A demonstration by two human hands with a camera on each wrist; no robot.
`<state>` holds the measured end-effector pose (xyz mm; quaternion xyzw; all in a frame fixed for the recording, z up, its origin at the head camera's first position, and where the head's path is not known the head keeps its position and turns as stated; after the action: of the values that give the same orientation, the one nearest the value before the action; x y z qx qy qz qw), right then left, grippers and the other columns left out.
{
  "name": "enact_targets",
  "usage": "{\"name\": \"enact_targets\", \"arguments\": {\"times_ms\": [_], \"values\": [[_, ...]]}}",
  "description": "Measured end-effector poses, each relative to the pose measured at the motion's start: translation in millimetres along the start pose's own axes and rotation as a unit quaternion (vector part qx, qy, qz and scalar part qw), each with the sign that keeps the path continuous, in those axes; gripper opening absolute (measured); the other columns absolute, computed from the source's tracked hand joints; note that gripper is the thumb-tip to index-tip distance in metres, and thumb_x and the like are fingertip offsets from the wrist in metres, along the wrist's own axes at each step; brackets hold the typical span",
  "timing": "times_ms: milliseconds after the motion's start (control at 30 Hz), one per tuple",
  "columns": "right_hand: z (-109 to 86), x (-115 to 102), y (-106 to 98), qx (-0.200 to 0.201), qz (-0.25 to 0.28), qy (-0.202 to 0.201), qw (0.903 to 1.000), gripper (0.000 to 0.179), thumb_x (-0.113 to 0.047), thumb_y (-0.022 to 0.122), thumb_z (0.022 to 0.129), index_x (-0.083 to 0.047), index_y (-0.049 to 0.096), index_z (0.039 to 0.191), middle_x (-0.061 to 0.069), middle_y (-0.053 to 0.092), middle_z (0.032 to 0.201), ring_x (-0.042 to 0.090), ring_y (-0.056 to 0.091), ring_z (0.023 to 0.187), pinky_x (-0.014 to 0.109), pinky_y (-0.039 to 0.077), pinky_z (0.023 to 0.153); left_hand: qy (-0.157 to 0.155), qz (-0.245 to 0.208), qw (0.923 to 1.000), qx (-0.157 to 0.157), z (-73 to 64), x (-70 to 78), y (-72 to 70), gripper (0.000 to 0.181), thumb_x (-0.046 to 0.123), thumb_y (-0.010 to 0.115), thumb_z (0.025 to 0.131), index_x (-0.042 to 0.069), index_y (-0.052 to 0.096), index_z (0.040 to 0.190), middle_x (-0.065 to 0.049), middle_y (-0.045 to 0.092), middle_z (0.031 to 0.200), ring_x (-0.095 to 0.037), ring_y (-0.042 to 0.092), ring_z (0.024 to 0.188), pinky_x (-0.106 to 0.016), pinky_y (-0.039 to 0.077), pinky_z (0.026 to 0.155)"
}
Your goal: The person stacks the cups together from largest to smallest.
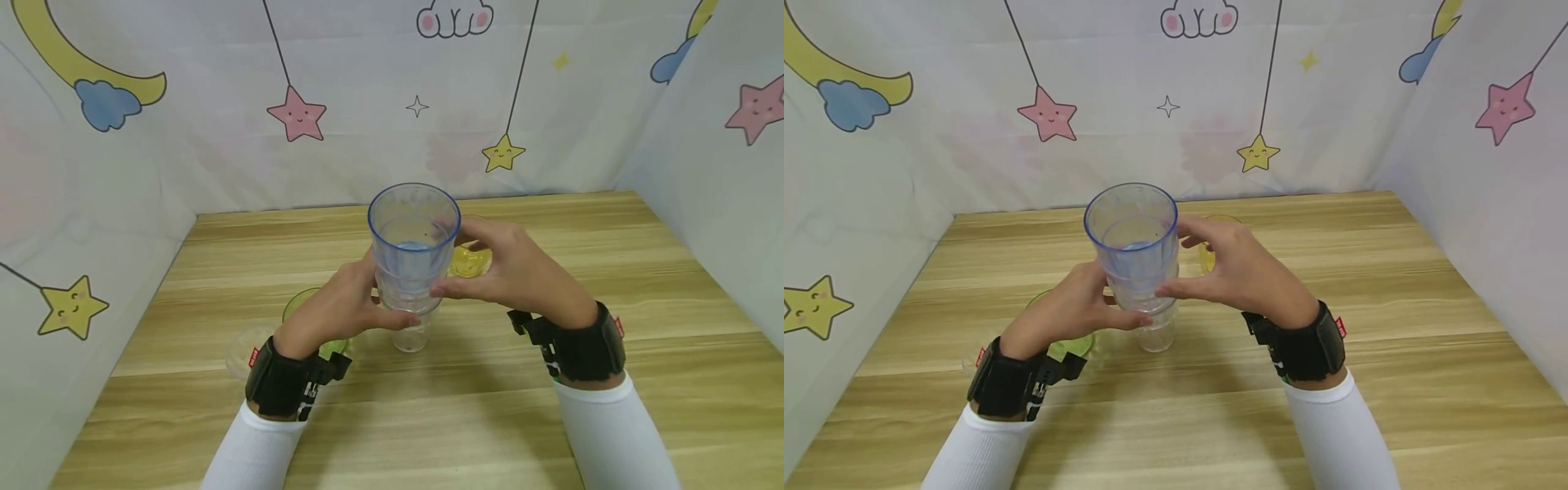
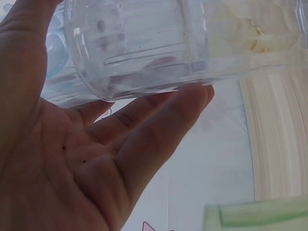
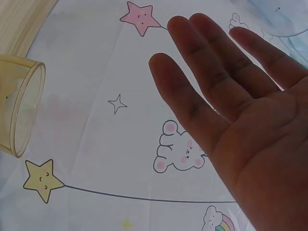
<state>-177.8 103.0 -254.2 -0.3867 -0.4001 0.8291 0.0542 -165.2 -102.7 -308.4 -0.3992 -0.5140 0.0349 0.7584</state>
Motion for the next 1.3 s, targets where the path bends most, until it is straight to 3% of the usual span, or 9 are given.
{"name": "enact_targets", "arguments": {"times_ms": [433, 700, 1000, 1300], "values": [[-0.4, 22, 2, -0.037, -0.021, 0.062, 0.9971, 0.076, -0.043, 0.09, 0.075, -0.019, 0.058, 0.139, -0.002, 0.061, 0.135, 0.028, 0.057, 0.123, 0.057, 0.048, 0.096, -0.008, 0.0, 1.0, 0.0, 0.0, -0.7, 0.9, 0.093, 0.032, 0.09, 0.078, 0.023, 0.031, 0.149, 0.002, 0.058, 0.136, -0.015, 0.059, 0.119, -0.042, 0.055, 0.087], [-2.3, 28, -1, -0.044, -0.045, 0.104, 0.9926, 0.089, -0.051, 0.088, 0.073, -0.021, 0.051, 0.148, 0.001, 0.053, 0.147, 0.031, 0.049, 0.134, 0.058, 0.04, 0.105, -0.01, -0.004, 0.9999, -0.003, 0.3, -0.6, 1.6, 0.093, 0.031, 0.09, 0.078, 0.023, 0.03, 0.149, 0.003, 0.057, 0.137, -0.016, 0.058, 0.121, -0.044, 0.055, 0.088], [-2.3, 32, -3, -0.031, -0.062, 0.115, 0.9909, 0.096, -0.053, 0.089, 0.07, -0.017, 0.049, 0.15, 0.004, 0.054, 0.146, 0.027, 0.048, 0.136, 0.054, 0.039, 0.108, -0.011, -0.001, 0.9999, -0.003, 0.7, 0.0, 1.3, 0.094, 0.031, 0.09, 0.078, 0.023, 0.03, 0.15, 0.002, 0.057, 0.138, -0.016, 0.058, 0.121, -0.044, 0.055, 0.087], [-1.0, 34, -5, -0.023, -0.065, 0.111, 0.9914, 0.096, -0.053, 0.09, 0.07, -0.022, 0.048, 0.151, 0.0, 0.051, 0.148, 0.023, 0.043, 0.139, 0.051, 0.035, 0.111, -0.011, 0.002, 0.9999, 0.0, 0.7, -0.6, 0.4, 0.091, 0.031, 0.09, 0.077, 0.022, 0.033, 0.148, 0.002, 0.057, 0.136, -0.016, 0.058, 0.118, -0.049, 0.055, 0.085]]}}
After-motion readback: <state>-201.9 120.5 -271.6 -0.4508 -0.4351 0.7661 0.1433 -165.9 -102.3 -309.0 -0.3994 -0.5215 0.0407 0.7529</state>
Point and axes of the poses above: each hand's wrist, its own z-axis towards the middle knuckle, its own y-axis out of the palm, x = y × z, the point moved 5 cm from there along z, towards the middle knuckle
